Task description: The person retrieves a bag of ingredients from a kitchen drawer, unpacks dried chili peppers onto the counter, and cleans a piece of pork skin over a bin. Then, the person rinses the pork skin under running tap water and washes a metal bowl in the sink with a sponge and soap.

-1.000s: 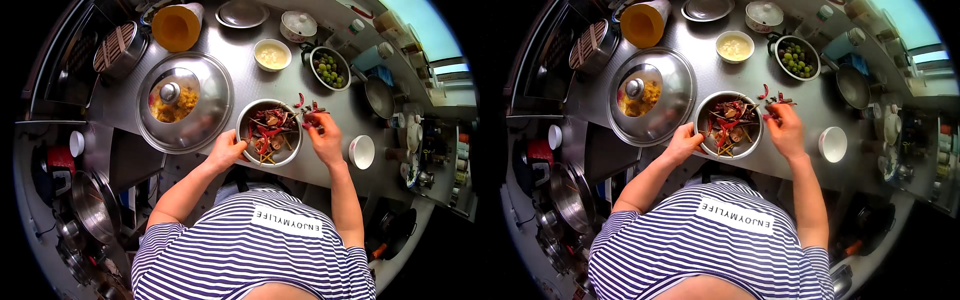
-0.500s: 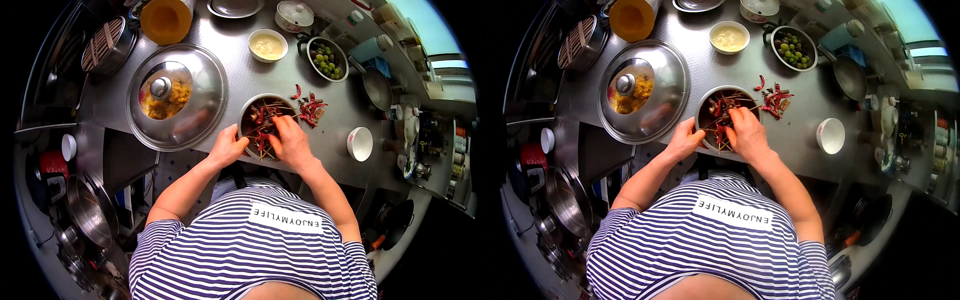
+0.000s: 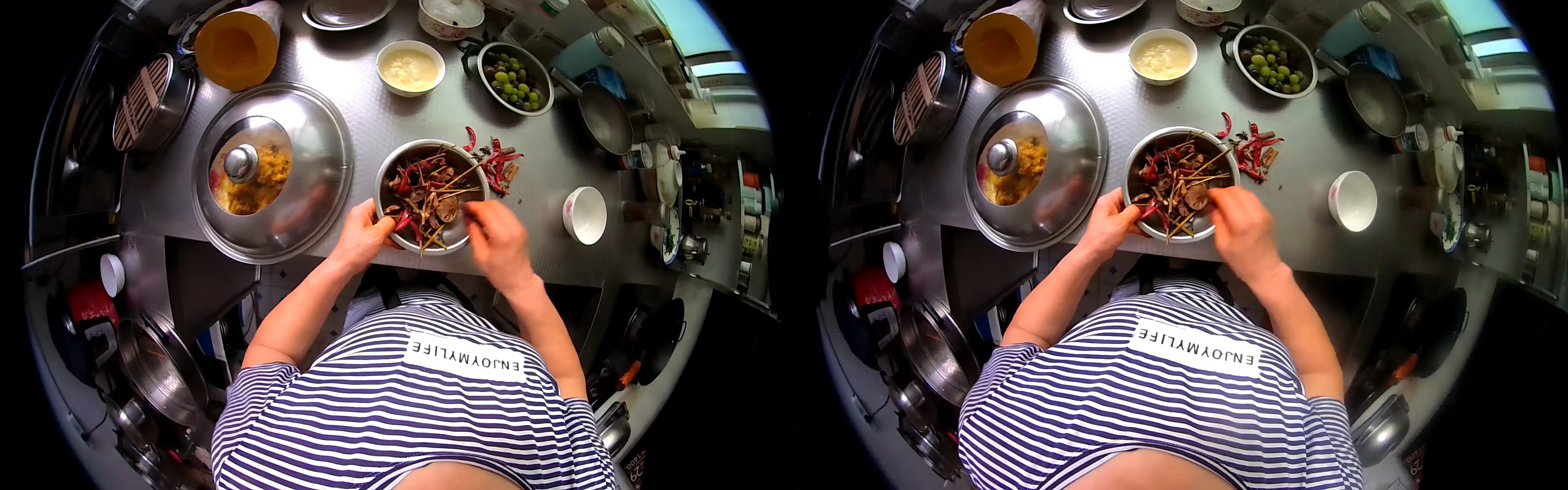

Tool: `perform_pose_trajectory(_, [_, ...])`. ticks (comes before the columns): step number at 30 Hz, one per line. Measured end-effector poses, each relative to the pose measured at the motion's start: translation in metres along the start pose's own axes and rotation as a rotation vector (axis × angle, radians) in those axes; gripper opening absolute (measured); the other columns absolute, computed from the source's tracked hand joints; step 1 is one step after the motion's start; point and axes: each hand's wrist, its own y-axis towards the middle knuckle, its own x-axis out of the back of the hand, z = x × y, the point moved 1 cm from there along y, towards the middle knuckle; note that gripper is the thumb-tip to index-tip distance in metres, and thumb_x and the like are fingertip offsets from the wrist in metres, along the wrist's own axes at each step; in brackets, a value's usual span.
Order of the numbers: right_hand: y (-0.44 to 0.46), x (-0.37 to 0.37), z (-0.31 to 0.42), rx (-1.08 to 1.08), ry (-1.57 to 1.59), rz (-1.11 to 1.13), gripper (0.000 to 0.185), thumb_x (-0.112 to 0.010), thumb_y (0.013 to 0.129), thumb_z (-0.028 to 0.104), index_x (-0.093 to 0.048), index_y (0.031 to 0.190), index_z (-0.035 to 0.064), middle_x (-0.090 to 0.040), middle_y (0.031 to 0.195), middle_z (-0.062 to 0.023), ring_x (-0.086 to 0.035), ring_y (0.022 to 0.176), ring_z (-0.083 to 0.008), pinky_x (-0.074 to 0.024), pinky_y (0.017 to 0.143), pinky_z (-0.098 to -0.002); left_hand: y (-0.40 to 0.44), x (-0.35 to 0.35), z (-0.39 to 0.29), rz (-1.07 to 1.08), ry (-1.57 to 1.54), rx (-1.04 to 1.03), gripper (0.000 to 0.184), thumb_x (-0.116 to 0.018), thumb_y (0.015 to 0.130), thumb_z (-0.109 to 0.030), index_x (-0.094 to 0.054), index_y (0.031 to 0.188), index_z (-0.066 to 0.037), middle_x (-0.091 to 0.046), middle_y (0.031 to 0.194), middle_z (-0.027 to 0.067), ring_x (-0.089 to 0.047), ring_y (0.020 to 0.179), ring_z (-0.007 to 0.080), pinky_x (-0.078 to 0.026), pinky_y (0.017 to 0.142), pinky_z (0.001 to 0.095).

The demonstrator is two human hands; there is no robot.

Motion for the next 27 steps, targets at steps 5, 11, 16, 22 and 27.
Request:
perform_pose_trajectory(5, [-0.003, 0.002, -0.011, -0.057, -0.263, 0.04, 0.019, -0.07, 0.069, 0.013, -0.06, 0.083, 0.0029, -0.058, 0.08, -0.0082, -0.058, 0.078, -0.0269, -0.0488, 0.064, -0.0359, 0.011, -0.004, 0.004, 0.088, 0.021, 0.015, 0.02, -0.046, 0.083, 0.001, -0.053, 0.102, 0.005, -0.062, 0.09, 0.0112, -0.064, 0.074, 0.0185, -0.057, 0.06, 0.0294])
perform_pose_trajectory(11, [-0.017, -0.004, -0.008, -0.3, -0.316, 0.103, 0.026, -0.073, 0.066, 0.018, -0.058, 0.082, 0.0042, -0.061, 0.083, -0.0105, -0.059, 0.08, -0.0291, -0.0486, 0.066, -0.0395, 0.015, -0.026, -0.001, 0.176, 0.089, 0.069, 0.022, -0.046, 0.082, 0.002, -0.053, 0.103, 0.006, -0.062, 0.09, 0.0119, -0.065, 0.075, 0.0193, -0.057, 0.061, 0.0296])
perform_pose_trajectory(16, [-0.049, 0.009, -0.017, -0.384, -0.245, -0.017, 0.018, -0.067, 0.07, 0.013, -0.055, 0.08, 0.0031, -0.061, 0.079, -0.0124, -0.06, 0.075, -0.0318, -0.0478, 0.064, -0.0415, 0.014, -0.045, 0.005, 0.273, 0.211, 0.061, 0.022, -0.045, 0.083, 0.0, -0.052, 0.104, 0.006, -0.063, 0.093, 0.0133, -0.065, 0.072, 0.0187, -0.056, 0.059, 0.0284])
perform_pose_trajectory(22, [-0.108, 0.045, -0.008, -0.438, -0.265, -0.12, 0.011, -0.058, 0.072, 0.011, -0.053, 0.077, 0.0034, -0.059, 0.069, -0.011, -0.059, 0.069, -0.0316, -0.0464, 0.061, -0.0414, -0.014, -0.082, 0.017, 0.385, 0.218, 0.089, 0.027, -0.044, 0.083, -0.001, -0.051, 0.107, 0.007, -0.063, 0.093, 0.0137, -0.065, 0.073, 0.0202, -0.057, 0.062, 0.0296])
perform_pose_trajectory(27, [-0.193, 0.078, 0.012, -0.603, -0.105, -0.298, 0.01, -0.057, 0.071, 0.009, -0.053, 0.077, 0.0019, -0.059, 0.07, -0.0111, -0.058, 0.065, -0.0302, -0.0463, 0.057, -0.0392, -0.055, -0.126, 0.035, 0.521, 0.333, 0.093, 0.029, -0.044, 0.083, -0.001, -0.051, 0.11, 0.007, -0.063, 0.094, 0.014, -0.065, 0.076, 0.0219, -0.057, 0.063, 0.031])
